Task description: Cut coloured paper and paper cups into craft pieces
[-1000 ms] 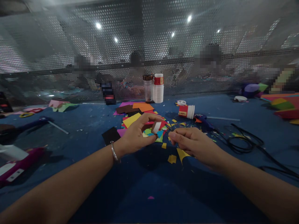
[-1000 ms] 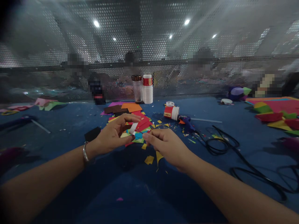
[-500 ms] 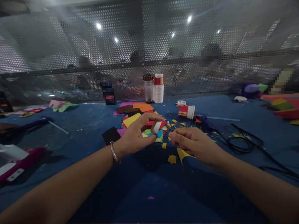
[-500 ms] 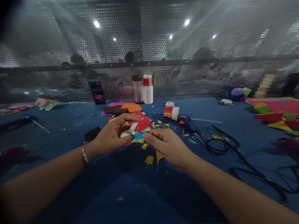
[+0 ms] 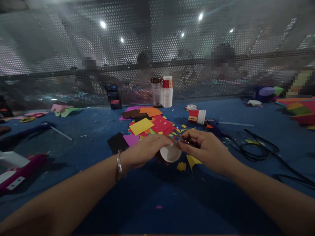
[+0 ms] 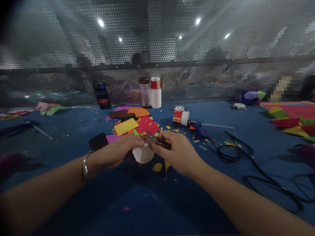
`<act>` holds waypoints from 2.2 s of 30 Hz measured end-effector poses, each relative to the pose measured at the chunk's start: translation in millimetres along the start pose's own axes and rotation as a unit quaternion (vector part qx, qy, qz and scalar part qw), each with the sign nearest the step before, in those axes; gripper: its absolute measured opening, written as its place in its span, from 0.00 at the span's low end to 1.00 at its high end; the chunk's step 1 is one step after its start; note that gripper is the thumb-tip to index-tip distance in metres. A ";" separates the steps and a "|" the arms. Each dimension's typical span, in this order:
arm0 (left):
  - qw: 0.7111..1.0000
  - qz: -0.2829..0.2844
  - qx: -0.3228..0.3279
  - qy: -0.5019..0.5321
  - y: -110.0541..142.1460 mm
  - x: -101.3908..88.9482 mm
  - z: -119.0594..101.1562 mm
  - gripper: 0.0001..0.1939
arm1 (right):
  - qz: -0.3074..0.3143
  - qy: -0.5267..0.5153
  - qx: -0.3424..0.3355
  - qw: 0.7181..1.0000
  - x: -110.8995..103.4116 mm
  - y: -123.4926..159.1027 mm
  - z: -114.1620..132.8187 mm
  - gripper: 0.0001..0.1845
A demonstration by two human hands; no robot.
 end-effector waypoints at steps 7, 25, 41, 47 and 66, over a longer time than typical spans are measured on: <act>0.994 -0.022 -0.018 -0.104 2.0 -1.4 -4.8 0.13 | -0.002 -0.089 0.050 0.995 1.7 -1.1 -7.0 0.17; 0.997 0.032 0.009 -0.073 0.6 1.0 -9.1 0.15 | 0.055 -0.252 0.173 0.951 17.7 4.8 -31.5 0.22; 0.986 -0.122 0.093 -0.060 0.7 -30.4 -21.8 0.11 | 0.019 0.068 -0.033 0.997 -0.3 -2.9 -0.3 0.23; 0.988 -0.109 0.107 -0.026 2.2 -25.1 -24.7 0.10 | 0.020 0.061 -0.046 0.997 -0.4 0.0 6.0 0.22; 0.991 -0.057 0.082 0.091 0.7 -10.9 -21.6 0.10 | 0.021 0.067 -0.071 0.995 -2.5 5.8 19.8 0.21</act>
Point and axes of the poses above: each hand's wrist, its own y-axis away from the middle knuckle, its own x-axis out of the palm, z = x × y, the point moved 10 cm from there along -y, towards the middle knuckle, and after that the axes turned 7 degrees about -y, right-handed, at the moved point
